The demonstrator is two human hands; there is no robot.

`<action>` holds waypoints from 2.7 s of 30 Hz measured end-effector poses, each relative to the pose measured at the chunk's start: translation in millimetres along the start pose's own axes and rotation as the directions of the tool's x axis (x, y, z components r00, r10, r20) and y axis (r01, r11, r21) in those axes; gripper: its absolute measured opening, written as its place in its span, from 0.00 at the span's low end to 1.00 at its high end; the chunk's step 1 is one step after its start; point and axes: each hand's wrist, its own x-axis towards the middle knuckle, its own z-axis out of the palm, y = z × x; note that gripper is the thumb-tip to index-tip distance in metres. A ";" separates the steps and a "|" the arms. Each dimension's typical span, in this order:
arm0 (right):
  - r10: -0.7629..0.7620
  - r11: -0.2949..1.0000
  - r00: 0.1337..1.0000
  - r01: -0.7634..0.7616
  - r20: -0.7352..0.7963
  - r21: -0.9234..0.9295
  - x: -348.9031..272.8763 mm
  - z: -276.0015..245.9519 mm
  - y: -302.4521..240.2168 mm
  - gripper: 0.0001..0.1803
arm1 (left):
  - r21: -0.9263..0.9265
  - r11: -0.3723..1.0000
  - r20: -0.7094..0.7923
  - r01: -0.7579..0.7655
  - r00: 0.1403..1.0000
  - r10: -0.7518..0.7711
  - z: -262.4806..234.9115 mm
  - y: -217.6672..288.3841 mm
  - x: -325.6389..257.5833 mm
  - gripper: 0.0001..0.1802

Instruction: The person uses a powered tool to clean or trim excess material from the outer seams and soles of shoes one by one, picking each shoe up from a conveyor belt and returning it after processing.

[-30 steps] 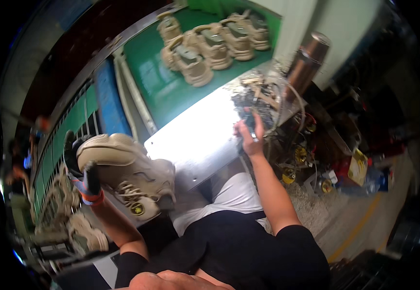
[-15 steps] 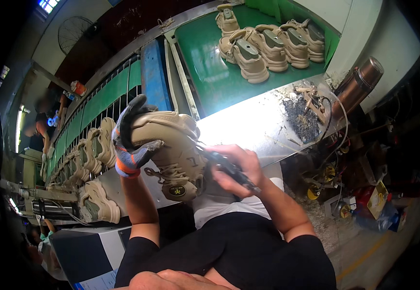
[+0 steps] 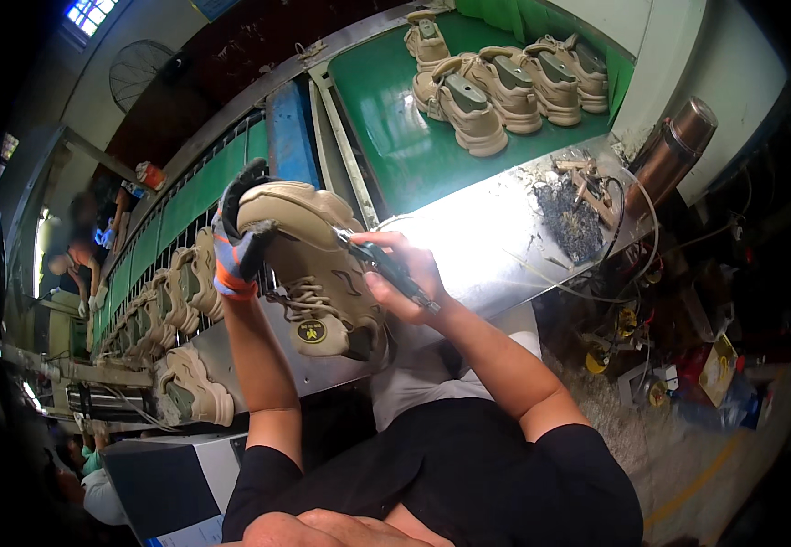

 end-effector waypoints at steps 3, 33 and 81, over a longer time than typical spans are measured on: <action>0.156 0.987 0.988 -0.156 0.003 0.024 -22.1 -5.3 19.6 0.24 | 0.061 0.997 -0.041 0.038 0.998 -0.036 -13.2 -15.9 0.3 0.39; -0.090 0.850 0.954 0.224 0.287 -0.477 -17.7 -13.8 52.1 0.42 | -0.204 0.972 -0.259 0.116 0.951 -0.168 -50.5 -79.6 -32.9 0.40; 0.584 0.748 0.812 -0.549 0.023 0.373 -71.0 38.8 71.0 0.22 | -0.689 0.577 -0.488 0.439 0.308 -0.817 -47.6 -55.8 -298.2 0.33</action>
